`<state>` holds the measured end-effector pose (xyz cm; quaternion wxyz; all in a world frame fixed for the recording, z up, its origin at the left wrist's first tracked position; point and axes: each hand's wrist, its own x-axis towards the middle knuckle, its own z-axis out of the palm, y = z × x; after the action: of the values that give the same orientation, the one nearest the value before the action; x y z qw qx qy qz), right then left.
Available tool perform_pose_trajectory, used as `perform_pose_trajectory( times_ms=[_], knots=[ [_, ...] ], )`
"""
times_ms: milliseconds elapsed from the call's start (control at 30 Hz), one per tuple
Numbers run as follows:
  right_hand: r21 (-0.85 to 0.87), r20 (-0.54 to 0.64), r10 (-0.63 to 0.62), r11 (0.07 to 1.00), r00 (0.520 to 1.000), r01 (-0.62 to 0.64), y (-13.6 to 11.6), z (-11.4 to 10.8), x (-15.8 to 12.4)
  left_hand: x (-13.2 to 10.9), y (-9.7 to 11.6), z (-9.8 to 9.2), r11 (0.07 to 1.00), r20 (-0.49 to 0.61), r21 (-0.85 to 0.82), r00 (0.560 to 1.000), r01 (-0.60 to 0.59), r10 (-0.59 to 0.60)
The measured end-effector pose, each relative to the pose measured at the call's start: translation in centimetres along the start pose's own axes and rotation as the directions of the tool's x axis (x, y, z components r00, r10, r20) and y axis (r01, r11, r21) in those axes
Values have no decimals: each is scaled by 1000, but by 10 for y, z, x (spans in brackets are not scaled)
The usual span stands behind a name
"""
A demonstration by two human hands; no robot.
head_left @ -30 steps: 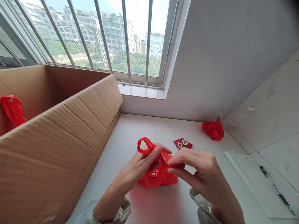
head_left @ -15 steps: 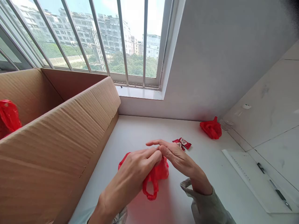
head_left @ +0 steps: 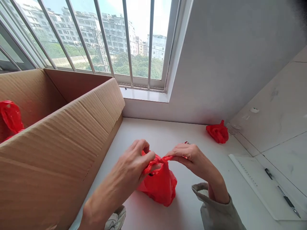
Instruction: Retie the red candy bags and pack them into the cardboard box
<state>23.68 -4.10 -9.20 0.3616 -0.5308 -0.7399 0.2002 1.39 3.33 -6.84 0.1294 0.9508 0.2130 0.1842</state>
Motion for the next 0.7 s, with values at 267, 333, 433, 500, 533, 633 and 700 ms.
perform_pose_trajectory(
  times_ms=[267, 333, 433, 500, 533, 633, 700],
  knots=[
    [253, 236, 186, 936, 954, -245, 59, -29, -11, -20, -3, -9, 961, 214, -239, 973, 140, -89],
    [280, 223, 305, 890, 926, -360, 85, -33, -16, -24, -8, -6, 929, 240, -282, 955, 241, -175],
    [309, 215, 423, 826, 880, -472, 115, -33, -22, -26, -14, -2, 886, 264, -323, 931, 332, -253],
    [278, 214, 452, 822, 866, -497, 124, -30, -22, -26, -14, 0, 887, 292, -272, 910, 372, -293],
    [254, 212, 462, 825, 861, -505, 125, -28, -21, -26, -12, 1, 894, 299, -227, 901, 387, -314],
    [196, 190, 493, 828, 849, -525, 120, -24, -18, -25, -7, 2, 912, 312, -118, 887, 392, -341],
    [178, 163, 503, 831, 849, -527, 116, -25, -18, -25, -6, 3, 929, 301, -84, 898, 360, -321]
  ],
)
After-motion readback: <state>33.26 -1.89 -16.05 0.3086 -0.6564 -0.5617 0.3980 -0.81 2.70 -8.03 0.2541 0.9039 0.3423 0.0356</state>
